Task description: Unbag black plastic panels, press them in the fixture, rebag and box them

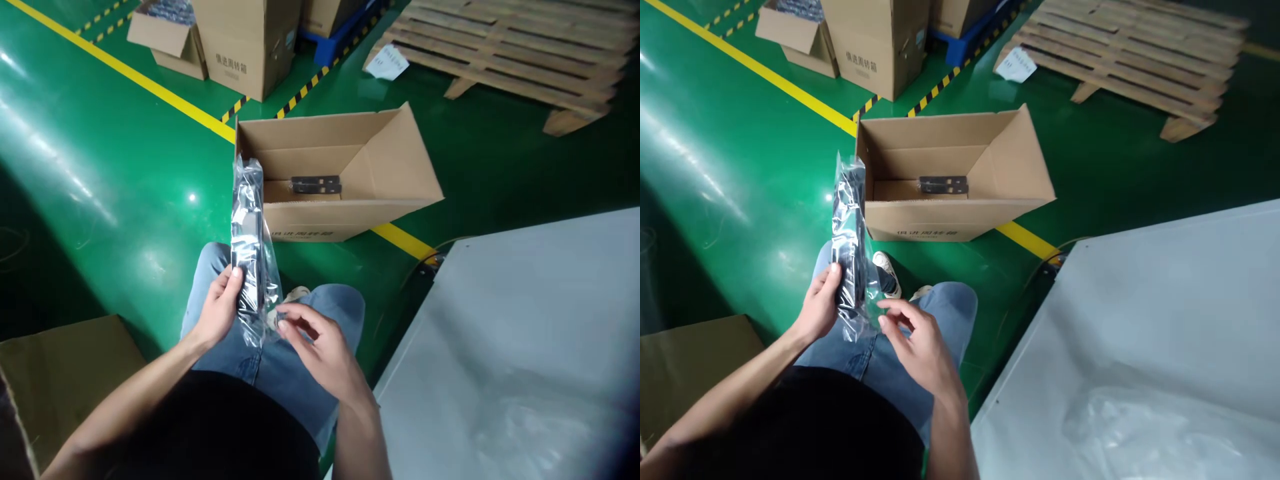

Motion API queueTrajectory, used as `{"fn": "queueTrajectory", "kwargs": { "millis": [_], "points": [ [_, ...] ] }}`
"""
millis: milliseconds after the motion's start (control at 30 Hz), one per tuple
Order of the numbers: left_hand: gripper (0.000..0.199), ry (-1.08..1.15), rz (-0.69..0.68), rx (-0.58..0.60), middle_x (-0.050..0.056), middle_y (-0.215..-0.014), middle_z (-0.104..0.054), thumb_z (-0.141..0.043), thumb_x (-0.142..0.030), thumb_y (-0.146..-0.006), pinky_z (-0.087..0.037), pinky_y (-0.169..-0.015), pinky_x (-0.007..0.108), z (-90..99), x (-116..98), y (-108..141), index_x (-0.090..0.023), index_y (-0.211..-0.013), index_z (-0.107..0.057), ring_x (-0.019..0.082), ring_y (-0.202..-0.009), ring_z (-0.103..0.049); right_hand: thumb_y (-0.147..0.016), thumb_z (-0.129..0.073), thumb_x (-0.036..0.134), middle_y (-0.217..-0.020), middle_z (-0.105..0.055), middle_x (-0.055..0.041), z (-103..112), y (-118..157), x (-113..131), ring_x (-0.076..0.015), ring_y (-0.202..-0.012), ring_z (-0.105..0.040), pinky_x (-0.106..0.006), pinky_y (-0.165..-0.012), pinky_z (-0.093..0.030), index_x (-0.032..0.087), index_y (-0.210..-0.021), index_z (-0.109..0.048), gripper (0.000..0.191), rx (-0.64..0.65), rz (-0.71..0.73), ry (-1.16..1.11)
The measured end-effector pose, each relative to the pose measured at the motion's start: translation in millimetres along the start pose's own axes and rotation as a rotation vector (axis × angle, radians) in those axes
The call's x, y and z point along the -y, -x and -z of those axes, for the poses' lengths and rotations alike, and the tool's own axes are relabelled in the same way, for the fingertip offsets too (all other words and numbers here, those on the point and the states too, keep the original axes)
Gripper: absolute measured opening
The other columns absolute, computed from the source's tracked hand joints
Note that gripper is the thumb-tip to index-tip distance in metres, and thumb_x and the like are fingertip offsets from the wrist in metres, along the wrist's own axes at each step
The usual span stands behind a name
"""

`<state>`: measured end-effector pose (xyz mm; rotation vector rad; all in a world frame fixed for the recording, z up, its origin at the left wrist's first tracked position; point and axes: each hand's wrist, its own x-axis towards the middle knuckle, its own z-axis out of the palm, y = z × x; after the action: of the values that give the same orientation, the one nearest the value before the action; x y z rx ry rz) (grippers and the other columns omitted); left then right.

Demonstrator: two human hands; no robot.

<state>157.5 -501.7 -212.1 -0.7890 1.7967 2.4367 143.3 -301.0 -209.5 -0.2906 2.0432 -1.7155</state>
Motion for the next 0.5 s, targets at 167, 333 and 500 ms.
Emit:
{"fn": "queueTrajectory", "kwargs": {
  "millis": [167, 333, 500],
  "points": [
    [0.051, -0.130, -0.069, 0.022, 0.003, -0.093, -0.071, -0.069, -0.070, -0.091, -0.052, -0.088, 0.030, 2.5, 3, 9, -0.020, -0.098, -0.073, 0.019, -0.090, -0.062, -0.102, -0.063, 0.048, -0.109, -0.074, -0.0074, -14, -6, 2, -0.0203, -0.097, -0.075, -0.036, -0.090, -0.065, 0.024, -0.142, -0.062, 0.047, -0.383, 0.112, 0.104],
    [0.049, -0.213, -0.033, 0.095, 0.002, -0.082, -0.065, -0.068, -0.068, -0.093, -0.051, -0.082, 0.028, -4.0, 16, 30, -0.019, -0.091, -0.069, 0.019, -0.087, -0.059, -0.103, -0.058, 0.048, -0.100, -0.076, -0.0083, -46, -17, 4, -0.0204, -0.085, -0.073, -0.034, -0.078, -0.063, 0.022, -0.137, -0.063, 0.043, -0.672, 0.078, 0.205],
    [0.050, -0.109, 0.082, 0.143, 0.003, -0.085, -0.070, -0.072, -0.068, -0.091, -0.053, -0.084, 0.030, -8.3, 27, 39, -0.019, -0.096, -0.074, 0.020, -0.085, -0.062, -0.108, -0.047, 0.048, -0.093, -0.080, -0.0092, -47, -20, -1, -0.0235, -0.084, -0.074, -0.036, -0.078, -0.060, 0.027, -0.102, -0.073, 0.034, -0.716, 0.030, 0.263]
  ]
}}
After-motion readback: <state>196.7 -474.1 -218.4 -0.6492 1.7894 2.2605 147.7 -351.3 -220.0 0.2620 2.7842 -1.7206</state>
